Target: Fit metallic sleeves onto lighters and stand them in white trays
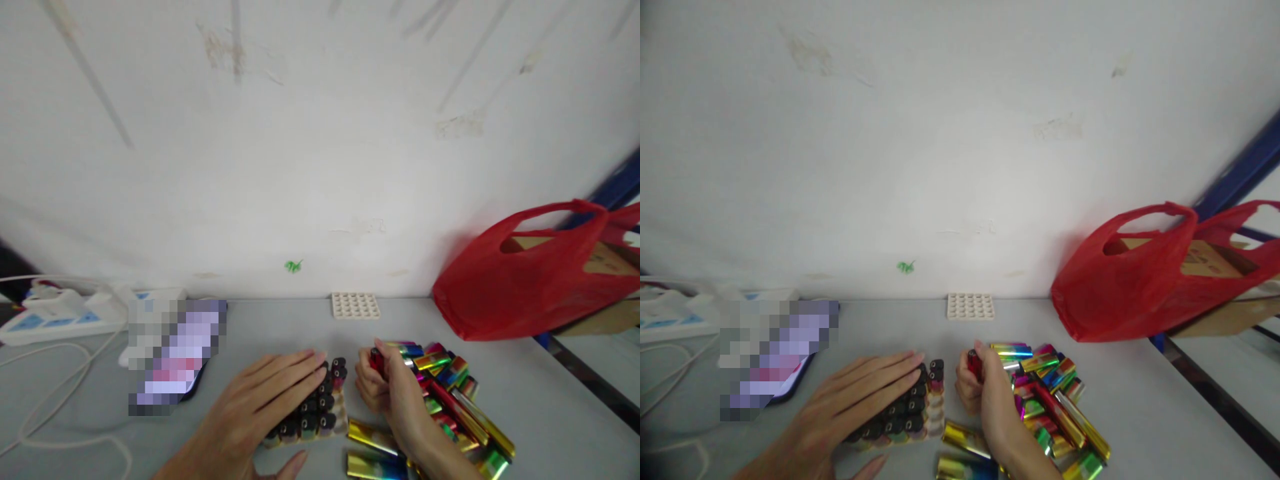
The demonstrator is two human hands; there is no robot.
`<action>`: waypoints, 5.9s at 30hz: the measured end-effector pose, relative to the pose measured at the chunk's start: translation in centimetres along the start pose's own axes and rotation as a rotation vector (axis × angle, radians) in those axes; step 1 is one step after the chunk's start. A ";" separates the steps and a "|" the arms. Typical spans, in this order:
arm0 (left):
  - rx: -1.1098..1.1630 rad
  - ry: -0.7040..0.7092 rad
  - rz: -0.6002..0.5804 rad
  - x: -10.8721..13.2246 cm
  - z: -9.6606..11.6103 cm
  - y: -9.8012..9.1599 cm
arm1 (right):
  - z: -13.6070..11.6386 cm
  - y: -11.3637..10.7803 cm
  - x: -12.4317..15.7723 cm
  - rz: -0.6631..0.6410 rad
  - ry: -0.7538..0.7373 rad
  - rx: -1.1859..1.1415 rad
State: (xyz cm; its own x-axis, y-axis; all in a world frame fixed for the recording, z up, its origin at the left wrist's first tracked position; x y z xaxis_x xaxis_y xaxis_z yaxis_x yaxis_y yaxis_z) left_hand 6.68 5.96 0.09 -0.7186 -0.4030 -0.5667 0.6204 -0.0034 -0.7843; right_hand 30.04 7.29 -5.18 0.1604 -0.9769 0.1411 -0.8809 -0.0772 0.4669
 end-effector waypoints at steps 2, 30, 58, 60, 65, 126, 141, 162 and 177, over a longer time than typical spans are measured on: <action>-0.003 -0.002 -0.001 0.1 0.0 0.0 | -0.2 0.0 0.2 0.011 -0.002 0.006; -0.039 -0.007 0.015 0.0 -0.2 0.2 | -2.6 2.2 1.5 0.122 -0.222 0.210; -0.020 -0.021 0.089 -0.5 0.3 -0.2 | -5.1 2.4 2.5 -0.090 -0.295 0.768; -0.024 -0.018 0.087 -0.6 0.3 -0.2 | -5.1 2.3 2.5 -0.086 -0.302 0.775; -0.023 0.002 0.095 -0.7 0.1 -0.1 | -4.8 2.0 2.5 -0.001 -0.362 0.821; -0.066 0.001 0.115 -0.7 0.1 -0.2 | -6.3 3.9 4.5 0.017 -0.774 1.203; -0.080 0.022 0.126 -0.8 0.2 -0.3 | -4.7 2.9 3.4 -0.053 -0.553 1.062; 0.064 -0.230 0.077 0.2 -1.2 0.6 | -5.3 1.8 3.9 -0.196 0.038 1.519; 0.311 -0.426 -0.051 0.4 -2.7 1.5 | -6.3 -1.5 2.9 0.465 -0.322 0.554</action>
State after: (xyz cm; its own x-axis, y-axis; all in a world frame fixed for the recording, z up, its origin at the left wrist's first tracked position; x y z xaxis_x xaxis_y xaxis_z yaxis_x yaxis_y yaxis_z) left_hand 6.45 8.25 -1.97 -0.5987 -0.7315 -0.3264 0.6986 -0.2776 -0.6594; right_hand 34.62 5.85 0.03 -0.3412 -0.9362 -0.0843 -0.9328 0.3483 -0.0921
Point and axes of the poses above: each hand's wrist, its own x-axis away from the middle knuckle, its own y-axis out of the palm, z = x × y, the point moved 5 cm from there along -x, towards the middle knuckle, and after that the axes turned 3 degrees about x, right-handed, at the moved point
